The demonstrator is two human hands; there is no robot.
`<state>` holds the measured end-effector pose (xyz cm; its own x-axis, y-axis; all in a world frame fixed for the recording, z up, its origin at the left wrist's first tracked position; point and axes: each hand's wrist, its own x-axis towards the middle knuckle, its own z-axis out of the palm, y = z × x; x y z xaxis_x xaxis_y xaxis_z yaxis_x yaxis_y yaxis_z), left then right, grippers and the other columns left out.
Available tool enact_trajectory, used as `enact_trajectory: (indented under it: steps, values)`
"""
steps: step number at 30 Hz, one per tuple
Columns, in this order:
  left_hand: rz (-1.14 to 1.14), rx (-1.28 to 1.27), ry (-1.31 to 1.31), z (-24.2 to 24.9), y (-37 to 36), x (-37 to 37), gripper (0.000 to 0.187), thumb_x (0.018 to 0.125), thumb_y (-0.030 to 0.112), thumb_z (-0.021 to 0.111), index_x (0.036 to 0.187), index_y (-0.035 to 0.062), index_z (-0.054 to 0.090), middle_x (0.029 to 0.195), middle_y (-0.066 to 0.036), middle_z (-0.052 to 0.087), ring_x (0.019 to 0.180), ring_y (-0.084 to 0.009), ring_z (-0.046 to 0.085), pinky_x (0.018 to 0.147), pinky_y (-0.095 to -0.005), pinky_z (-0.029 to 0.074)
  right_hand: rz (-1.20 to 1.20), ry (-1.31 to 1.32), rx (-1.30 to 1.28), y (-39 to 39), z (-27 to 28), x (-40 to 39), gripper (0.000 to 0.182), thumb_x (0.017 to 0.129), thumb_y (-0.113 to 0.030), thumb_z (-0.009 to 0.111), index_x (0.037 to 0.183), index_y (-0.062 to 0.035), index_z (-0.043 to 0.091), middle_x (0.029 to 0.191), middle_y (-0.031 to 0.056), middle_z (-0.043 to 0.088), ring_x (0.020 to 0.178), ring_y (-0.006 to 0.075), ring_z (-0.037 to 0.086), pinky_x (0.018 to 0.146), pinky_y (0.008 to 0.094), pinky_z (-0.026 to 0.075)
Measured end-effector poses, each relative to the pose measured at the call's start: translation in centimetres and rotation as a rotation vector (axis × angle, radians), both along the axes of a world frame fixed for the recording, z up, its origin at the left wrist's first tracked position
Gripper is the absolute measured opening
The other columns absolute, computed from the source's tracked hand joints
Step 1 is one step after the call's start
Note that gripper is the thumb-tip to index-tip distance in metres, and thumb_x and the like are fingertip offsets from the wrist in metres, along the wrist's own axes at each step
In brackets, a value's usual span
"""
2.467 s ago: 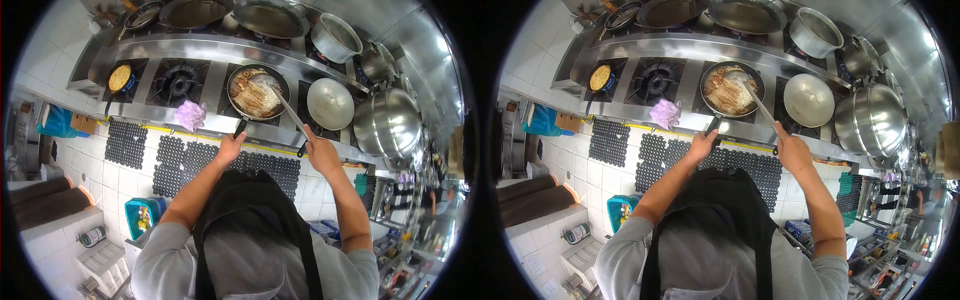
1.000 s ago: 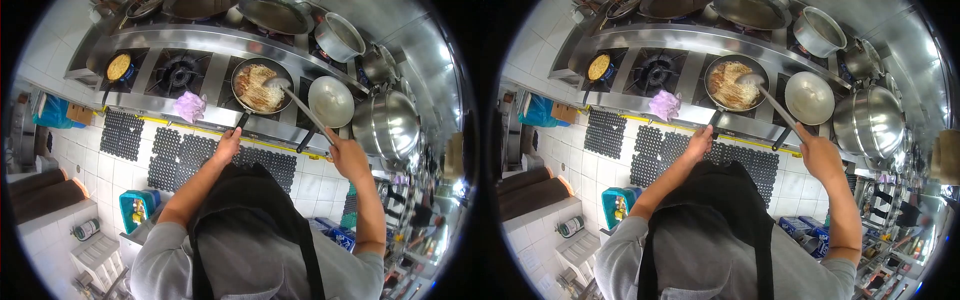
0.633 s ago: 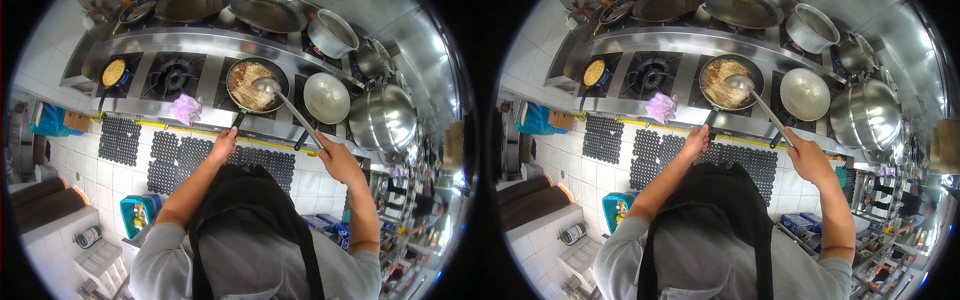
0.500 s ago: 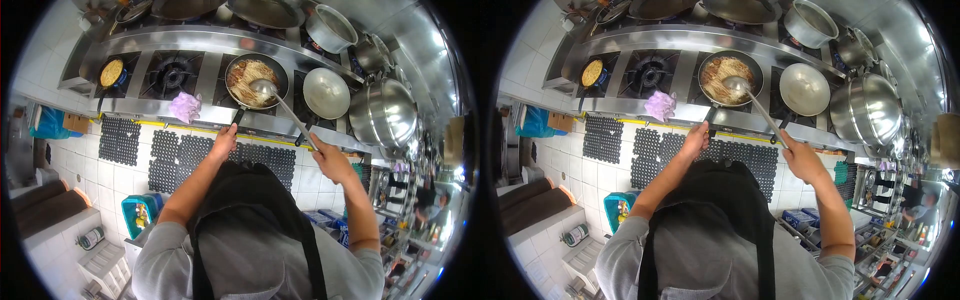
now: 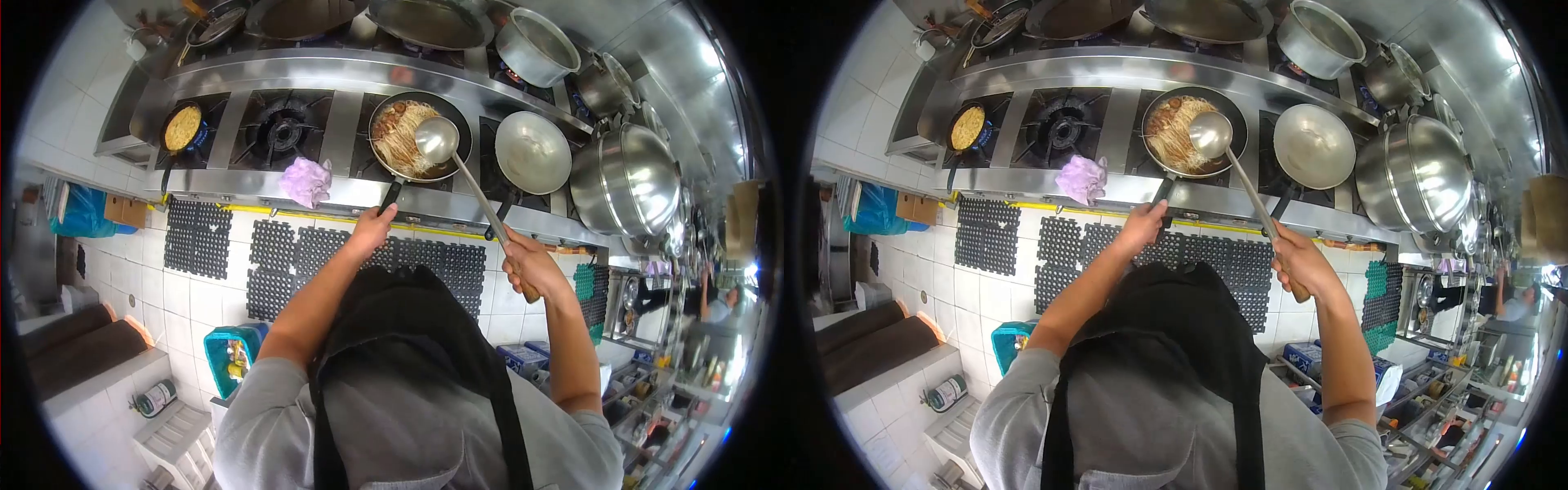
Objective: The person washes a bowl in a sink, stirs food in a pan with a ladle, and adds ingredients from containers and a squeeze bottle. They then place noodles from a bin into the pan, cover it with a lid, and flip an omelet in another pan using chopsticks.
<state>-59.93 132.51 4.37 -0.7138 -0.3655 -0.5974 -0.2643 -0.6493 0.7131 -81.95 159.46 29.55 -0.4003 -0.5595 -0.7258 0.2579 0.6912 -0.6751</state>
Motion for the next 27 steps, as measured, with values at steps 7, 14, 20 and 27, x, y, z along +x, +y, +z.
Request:
enact_trajectory:
  steps: [7, 14, 20, 27]
  values:
    - [0.129, -0.901, -0.186, -1.4, 1.7, -0.8, 0.058, 0.107, 0.048, 0.069, 0.092, -0.0086, 0.068, 0.082, -0.032, 0.070, 0.082, -0.0498, 0.070, 0.079, -0.0545, 0.054, 0.013, -0.076, -0.031, -6.2, -1.4, 0.0, 0.065, 0.112, -0.022, 0.051, 0.174, -0.0124, 0.034, 0.075, 0.0055, 0.057, 0.049, 0.0133, 0.054, 0.039, 0.0306, 0.046]
    - [0.132, -0.818, -0.205, -0.4, 2.7, -1.4, 0.059, 0.108, 0.050, 0.067, 0.092, -0.0076, 0.067, 0.084, -0.033, 0.072, 0.083, -0.0535, 0.071, 0.078, -0.0567, 0.055, -0.018, -0.088, -0.028, -7.5, -4.0, 0.5, 0.059, 0.115, -0.025, 0.051, 0.172, -0.0157, 0.038, 0.074, 0.0043, 0.055, 0.048, 0.0126, 0.051, 0.039, 0.0309, 0.046]
    - [0.127, -0.964, -0.310, -0.5, 2.0, -0.5, 0.061, 0.108, 0.051, 0.066, 0.091, -0.0067, 0.066, 0.085, -0.034, 0.072, 0.084, -0.0541, 0.072, 0.077, -0.0576, 0.056, -0.104, -0.285, -0.132, -4.6, 0.0, -0.1, 0.062, 0.114, -0.024, 0.050, 0.174, -0.0154, 0.036, 0.075, 0.0035, 0.055, 0.048, 0.0117, 0.049, 0.041, 0.0304, 0.046]
    - [0.160, -0.591, -0.196, -1.7, 0.2, -0.6, 0.055, 0.107, 0.051, 0.070, 0.088, -0.0005, 0.063, 0.072, -0.010, 0.066, 0.059, -0.0232, 0.062, 0.058, -0.0437, 0.052, 0.217, 0.298, 0.144, -2.4, 0.0, 2.2, 0.060, 0.114, -0.025, 0.052, 0.172, -0.0201, 0.041, 0.075, 0.0008, 0.056, 0.050, 0.0113, 0.052, 0.044, 0.0313, 0.048]
